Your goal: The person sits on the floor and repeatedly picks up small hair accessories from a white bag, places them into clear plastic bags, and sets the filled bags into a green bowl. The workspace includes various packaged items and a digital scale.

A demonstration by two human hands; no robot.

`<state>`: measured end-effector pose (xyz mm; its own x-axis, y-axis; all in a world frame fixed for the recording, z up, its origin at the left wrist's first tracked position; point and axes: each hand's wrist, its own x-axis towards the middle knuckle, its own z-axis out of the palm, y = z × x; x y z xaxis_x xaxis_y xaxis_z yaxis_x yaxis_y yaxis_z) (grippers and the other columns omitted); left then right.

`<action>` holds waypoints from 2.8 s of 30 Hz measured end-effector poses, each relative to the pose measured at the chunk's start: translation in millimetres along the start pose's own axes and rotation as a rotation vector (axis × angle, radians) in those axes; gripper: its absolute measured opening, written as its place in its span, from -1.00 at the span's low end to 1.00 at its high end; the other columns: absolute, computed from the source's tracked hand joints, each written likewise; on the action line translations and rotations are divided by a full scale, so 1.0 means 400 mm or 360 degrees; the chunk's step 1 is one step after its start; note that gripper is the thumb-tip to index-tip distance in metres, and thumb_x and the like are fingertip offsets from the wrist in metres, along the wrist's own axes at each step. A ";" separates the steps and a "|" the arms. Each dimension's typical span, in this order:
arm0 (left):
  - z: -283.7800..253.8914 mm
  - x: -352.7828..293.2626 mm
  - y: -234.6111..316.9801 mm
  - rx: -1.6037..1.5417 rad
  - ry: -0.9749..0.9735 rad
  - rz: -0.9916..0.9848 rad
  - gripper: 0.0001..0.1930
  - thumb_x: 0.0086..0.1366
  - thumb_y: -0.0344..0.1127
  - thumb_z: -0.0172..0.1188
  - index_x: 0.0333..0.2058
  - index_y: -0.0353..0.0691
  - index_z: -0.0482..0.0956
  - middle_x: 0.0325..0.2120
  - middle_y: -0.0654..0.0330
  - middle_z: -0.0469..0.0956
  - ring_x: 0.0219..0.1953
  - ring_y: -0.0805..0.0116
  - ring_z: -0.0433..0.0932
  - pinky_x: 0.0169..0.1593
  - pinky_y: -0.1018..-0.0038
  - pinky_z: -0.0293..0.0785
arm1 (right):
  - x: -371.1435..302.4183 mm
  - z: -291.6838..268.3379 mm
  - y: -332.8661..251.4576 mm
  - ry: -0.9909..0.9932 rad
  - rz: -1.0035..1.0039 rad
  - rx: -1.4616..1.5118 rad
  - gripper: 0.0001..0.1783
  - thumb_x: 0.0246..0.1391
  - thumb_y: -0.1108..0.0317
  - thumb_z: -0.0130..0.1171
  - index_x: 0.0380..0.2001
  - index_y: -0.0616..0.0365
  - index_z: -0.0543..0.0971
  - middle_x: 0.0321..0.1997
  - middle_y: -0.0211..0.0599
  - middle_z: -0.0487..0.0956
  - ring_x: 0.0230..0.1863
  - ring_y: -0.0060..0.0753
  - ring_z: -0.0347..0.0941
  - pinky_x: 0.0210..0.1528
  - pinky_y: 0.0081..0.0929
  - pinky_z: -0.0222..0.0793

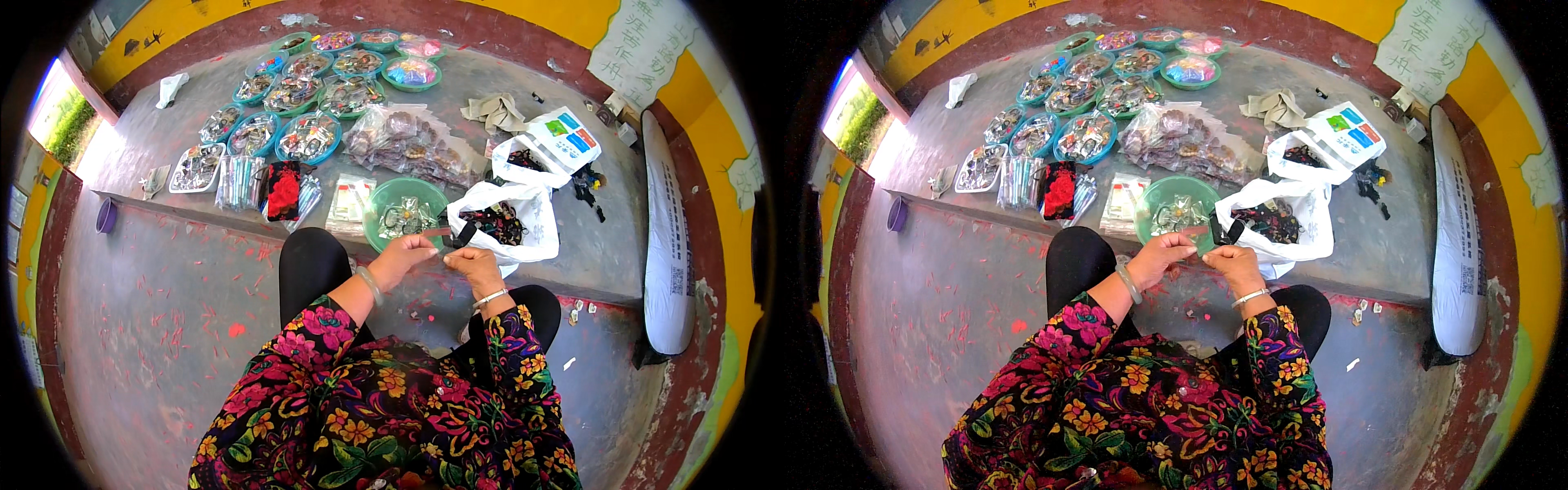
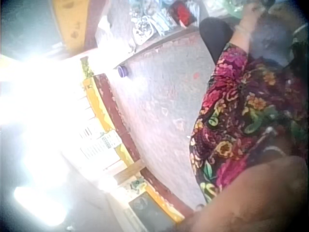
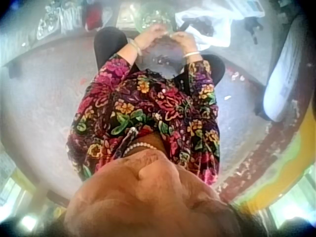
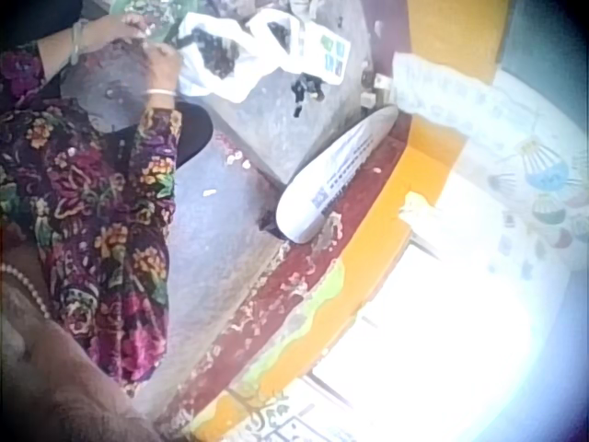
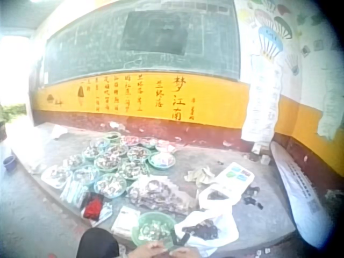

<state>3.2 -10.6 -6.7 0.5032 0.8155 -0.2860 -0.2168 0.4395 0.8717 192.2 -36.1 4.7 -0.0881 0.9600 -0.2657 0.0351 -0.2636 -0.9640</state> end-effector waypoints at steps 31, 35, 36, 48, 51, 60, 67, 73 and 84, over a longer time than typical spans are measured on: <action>0.021 -0.020 0.016 -0.0002 -0.0048 0.0026 -0.87 0.13 -0.32 0.15 -0.33 -0.18 0.51 -0.44 0.41 0.47 -0.48 0.64 0.38 -0.49 0.71 0.29 | 0.002 0.023 0.003 0.0049 -0.0198 -0.0140 -0.85 -0.24 0.45 0.28 -0.67 0.20 0.49 -0.70 -0.56 0.42 -0.65 -0.78 0.21 -0.63 -0.74 0.08; 0.017 -0.016 0.008 0.0037 0.0000 0.0036 -0.87 0.12 -0.33 0.16 -0.34 -0.20 0.52 -0.48 0.41 0.46 -0.50 0.65 0.37 -0.49 0.72 0.29 | 0.005 0.028 0.008 0.0072 -0.0177 -0.0158 -0.85 -0.25 0.46 0.29 -0.67 0.20 0.48 -0.70 -0.56 0.41 -0.66 -0.78 0.19 -0.64 -0.74 0.07; 0.015 -0.014 0.005 0.0044 0.0013 0.0039 -0.87 0.12 -0.33 0.16 -0.34 -0.20 0.52 -0.49 0.41 0.47 -0.50 0.65 0.37 -0.48 0.71 0.29 | 0.006 0.028 0.011 0.0082 -0.0186 -0.0154 -0.85 -0.25 0.46 0.29 -0.67 0.20 0.48 -0.70 -0.56 0.41 -0.66 -0.78 0.19 -0.64 -0.74 0.06; 0.019 -0.017 0.017 -0.0101 -0.0024 0.0070 -0.87 0.10 -0.38 0.17 -0.34 -0.22 0.52 -0.44 0.35 0.49 -0.51 0.63 0.38 -0.45 0.68 0.29 | -0.006 0.023 -0.018 0.0018 -0.0133 0.0075 -0.90 -0.21 0.49 0.26 -0.61 0.21 0.51 -0.62 -0.53 0.46 -0.57 -0.75 0.27 -0.52 -0.74 0.16; 0.025 -0.029 0.036 -0.0163 -0.0129 0.0058 -0.87 0.11 -0.41 0.15 -0.32 -0.24 0.51 -0.41 0.33 0.48 -0.52 0.62 0.39 -0.47 0.69 0.31 | -0.005 0.013 -0.029 -0.0069 -0.0092 0.0379 -0.92 -0.15 0.53 0.21 -0.59 0.18 0.49 -0.58 -0.52 0.46 -0.53 -0.72 0.30 -0.43 -0.74 0.18; 0.019 -0.037 0.040 -0.0179 -0.0154 -0.0027 -0.87 0.14 -0.40 0.13 -0.34 -0.30 0.55 -0.46 0.22 0.54 -0.55 0.59 0.42 -0.54 0.67 0.34 | -0.004 0.001 -0.027 -0.0252 -0.0015 0.0661 -0.97 -0.10 0.52 0.18 -0.51 0.21 0.52 -0.51 -0.44 0.52 -0.47 -0.63 0.38 -0.35 -0.70 0.27; 0.013 -0.028 0.029 0.0009 0.0043 0.0045 -0.87 0.10 -0.36 0.18 -0.38 -0.29 0.56 -0.54 0.28 0.52 -0.59 0.61 0.39 -0.54 0.69 0.30 | -0.001 0.008 -0.022 -0.0163 -0.0050 0.0534 -0.93 -0.08 0.50 0.17 -0.45 0.23 0.54 -0.50 -0.46 0.52 -0.46 -0.65 0.37 -0.33 -0.71 0.27; 0.007 -0.006 0.002 0.0313 0.0222 0.0168 -0.89 0.08 -0.37 0.20 -0.45 -0.30 0.56 -0.58 0.37 0.49 -0.56 0.68 0.34 -0.47 0.69 0.29 | -0.003 0.020 -0.027 -0.0127 -0.0059 0.0325 -0.90 -0.08 0.49 0.17 -0.42 0.25 0.55 -0.49 -0.49 0.51 -0.45 -0.70 0.34 -0.33 -0.74 0.25; -0.005 0.017 -0.032 0.0478 0.0301 0.0434 -0.88 0.04 -0.39 0.22 -0.50 -0.33 0.54 -0.60 0.37 0.48 -0.54 0.66 0.35 -0.44 0.67 0.31 | 0.018 0.025 0.006 0.0141 -0.0175 0.0249 -0.83 -0.09 0.44 0.19 -0.38 0.29 0.54 -0.44 -0.42 0.53 -0.41 -0.69 0.36 -0.35 -0.71 0.29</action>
<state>7.6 -9.8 -20.6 0.2936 0.9532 -0.0728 -0.0541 0.0926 0.9942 181.5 -30.9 0.5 0.0052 0.9865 -0.1635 -0.1256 -0.1616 -0.9788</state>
